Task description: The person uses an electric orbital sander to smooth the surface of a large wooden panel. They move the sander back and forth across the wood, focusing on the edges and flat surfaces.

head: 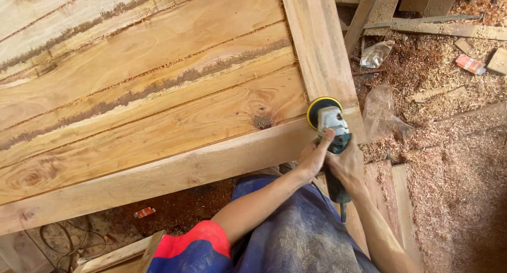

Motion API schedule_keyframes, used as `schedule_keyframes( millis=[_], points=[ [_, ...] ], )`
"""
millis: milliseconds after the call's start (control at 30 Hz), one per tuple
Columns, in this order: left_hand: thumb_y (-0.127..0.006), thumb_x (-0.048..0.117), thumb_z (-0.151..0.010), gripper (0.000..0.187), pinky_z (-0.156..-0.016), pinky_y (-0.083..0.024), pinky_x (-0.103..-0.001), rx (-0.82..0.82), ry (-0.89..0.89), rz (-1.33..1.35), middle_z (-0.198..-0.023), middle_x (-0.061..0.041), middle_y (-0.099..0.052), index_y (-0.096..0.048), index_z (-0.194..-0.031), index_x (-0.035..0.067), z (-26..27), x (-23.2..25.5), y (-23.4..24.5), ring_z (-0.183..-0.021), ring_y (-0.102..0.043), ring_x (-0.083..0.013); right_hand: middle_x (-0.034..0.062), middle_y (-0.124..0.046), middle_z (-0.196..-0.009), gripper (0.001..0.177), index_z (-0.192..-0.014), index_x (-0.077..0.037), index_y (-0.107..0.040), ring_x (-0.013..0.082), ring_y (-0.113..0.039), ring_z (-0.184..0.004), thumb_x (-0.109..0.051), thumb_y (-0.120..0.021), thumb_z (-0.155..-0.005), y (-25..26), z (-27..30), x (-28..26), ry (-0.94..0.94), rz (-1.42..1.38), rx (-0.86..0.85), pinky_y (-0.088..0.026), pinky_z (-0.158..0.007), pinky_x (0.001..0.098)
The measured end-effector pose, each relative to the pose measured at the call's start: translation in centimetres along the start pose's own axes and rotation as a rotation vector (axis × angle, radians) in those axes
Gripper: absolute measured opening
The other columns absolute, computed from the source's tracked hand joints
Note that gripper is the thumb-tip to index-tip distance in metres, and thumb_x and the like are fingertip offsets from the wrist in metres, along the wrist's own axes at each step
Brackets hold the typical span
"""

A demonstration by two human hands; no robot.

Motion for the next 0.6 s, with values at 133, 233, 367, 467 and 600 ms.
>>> schedule_keyframes(
  millis=[133,233,367,467,600],
  points=[
    [-0.040,0.096,-0.074,0.121,-0.113,-0.043,-0.051,-0.003,-0.009,-0.035,-0.144,-0.033,-0.051,-0.048,-0.146,-0.001,0.2,1.5,0.3,-0.140,-0.044,-0.0438,0.0322,-0.069,-0.094,0.066,-0.113,-0.006,-0.054,0.0511,-0.069,-0.096,-0.047,-0.083,-0.070,0.6,-0.2,-0.5,-0.031,0.054,0.025,-0.050,-0.078,0.0592],
    [-0.040,0.093,-0.075,0.117,-0.114,-0.042,-0.051,-0.019,-0.003,-0.078,-0.144,-0.030,-0.052,-0.049,-0.147,0.002,-0.5,1.5,-1.2,-0.141,-0.045,-0.0413,0.0313,-0.069,-0.096,0.060,-0.116,-0.010,-0.054,0.0502,-0.068,-0.101,-0.043,-0.081,-0.075,1.9,-0.6,0.1,-0.040,0.068,0.080,-0.048,-0.079,0.0596],
    [-0.041,0.096,-0.071,0.116,-0.114,-0.043,-0.049,-0.022,-0.058,-0.127,-0.138,-0.028,-0.058,-0.056,-0.141,0.004,-2.3,2.4,-2.8,-0.136,-0.051,-0.0397,0.0368,-0.065,-0.100,0.062,-0.121,-0.004,-0.053,0.0546,-0.064,-0.104,-0.042,-0.079,-0.078,3.1,-2.8,2.0,0.038,0.012,0.161,-0.047,-0.082,0.0614],
    [-0.042,0.095,-0.071,0.116,-0.114,-0.043,-0.050,-0.035,-0.108,-0.124,-0.136,-0.029,-0.059,-0.060,-0.137,0.002,-3.3,2.0,-4.3,-0.134,-0.052,-0.0423,0.0320,-0.065,-0.098,0.060,-0.121,-0.006,-0.054,0.0495,-0.066,-0.101,-0.043,-0.080,-0.081,3.6,-3.2,2.6,0.071,-0.011,0.190,-0.049,-0.084,0.0582],
    [-0.043,0.089,-0.074,0.110,-0.115,-0.042,-0.050,-0.027,-0.090,-0.128,-0.135,-0.030,-0.059,-0.061,-0.134,-0.001,0.2,3.7,-2.8,-0.133,-0.053,-0.0434,0.0301,-0.065,-0.095,0.059,-0.116,-0.002,-0.055,0.0473,-0.067,-0.095,-0.043,-0.080,-0.082,3.0,-2.4,3.1,0.043,-0.024,0.190,-0.050,-0.078,0.0562]
  ],
)
Point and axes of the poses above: each hand's wrist, its own z-axis away from the middle knuckle, its own y-axis out of the back of the hand, x = y × z, the point moved 2 cm from there along -z, towards the middle knuckle
